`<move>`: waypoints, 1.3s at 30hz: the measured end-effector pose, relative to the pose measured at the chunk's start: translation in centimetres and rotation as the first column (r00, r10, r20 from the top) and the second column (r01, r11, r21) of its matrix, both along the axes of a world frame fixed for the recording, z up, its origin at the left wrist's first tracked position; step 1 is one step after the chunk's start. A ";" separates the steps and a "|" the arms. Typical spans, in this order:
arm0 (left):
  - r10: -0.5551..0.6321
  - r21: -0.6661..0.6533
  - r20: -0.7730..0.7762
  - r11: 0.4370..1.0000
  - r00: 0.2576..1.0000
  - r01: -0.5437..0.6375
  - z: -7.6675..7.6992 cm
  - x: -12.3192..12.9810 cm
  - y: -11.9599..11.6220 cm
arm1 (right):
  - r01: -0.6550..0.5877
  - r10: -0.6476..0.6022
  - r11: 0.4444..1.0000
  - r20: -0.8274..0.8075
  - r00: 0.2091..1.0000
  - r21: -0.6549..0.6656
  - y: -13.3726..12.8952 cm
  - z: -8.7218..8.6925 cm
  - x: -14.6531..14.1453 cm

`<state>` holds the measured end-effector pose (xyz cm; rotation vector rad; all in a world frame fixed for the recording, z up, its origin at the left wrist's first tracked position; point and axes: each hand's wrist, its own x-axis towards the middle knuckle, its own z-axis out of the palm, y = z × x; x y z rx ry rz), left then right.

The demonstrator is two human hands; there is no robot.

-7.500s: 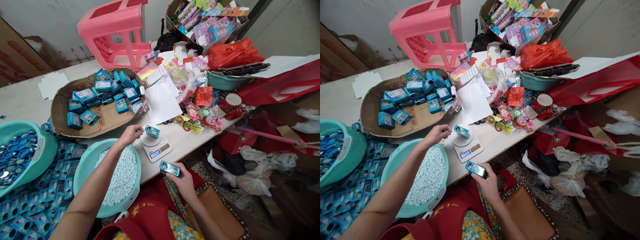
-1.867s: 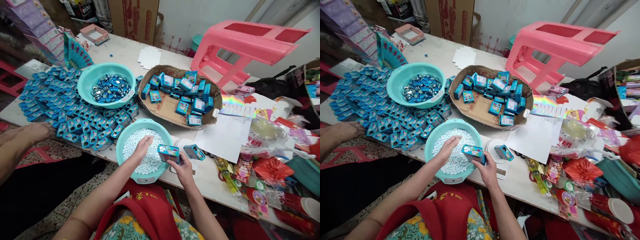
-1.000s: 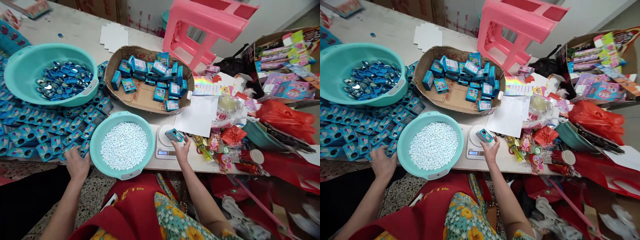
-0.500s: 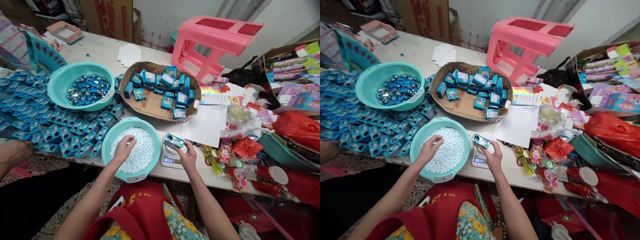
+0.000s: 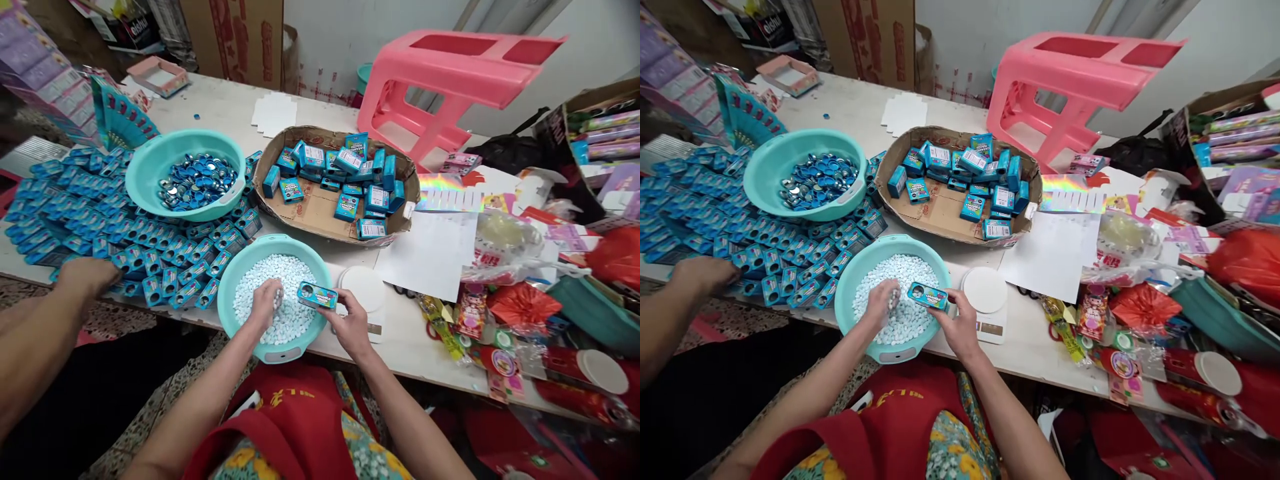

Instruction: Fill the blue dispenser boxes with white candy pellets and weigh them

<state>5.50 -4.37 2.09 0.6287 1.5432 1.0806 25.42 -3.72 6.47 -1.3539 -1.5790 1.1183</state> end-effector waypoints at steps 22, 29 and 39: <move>0.412 0.147 0.416 0.850 0.811 -0.507 7.1 1.2 3.6 | -0.106 0.105 0.994 0.097 0.990 0.005 0.2 -1.1 -3.3; 0.004 0.069 -0.244 0.998 0.970 0.013 3.3 -3.5 1.9 | -0.032 0.027 0.998 -0.088 0.996 -0.055 0.4 -1.6 -1.5; -0.063 0.141 -0.083 0.987 0.995 0.074 3.6 -0.5 1.2 | 0.032 -0.066 0.990 -0.253 0.965 -0.135 1.2 -0.9 -1.5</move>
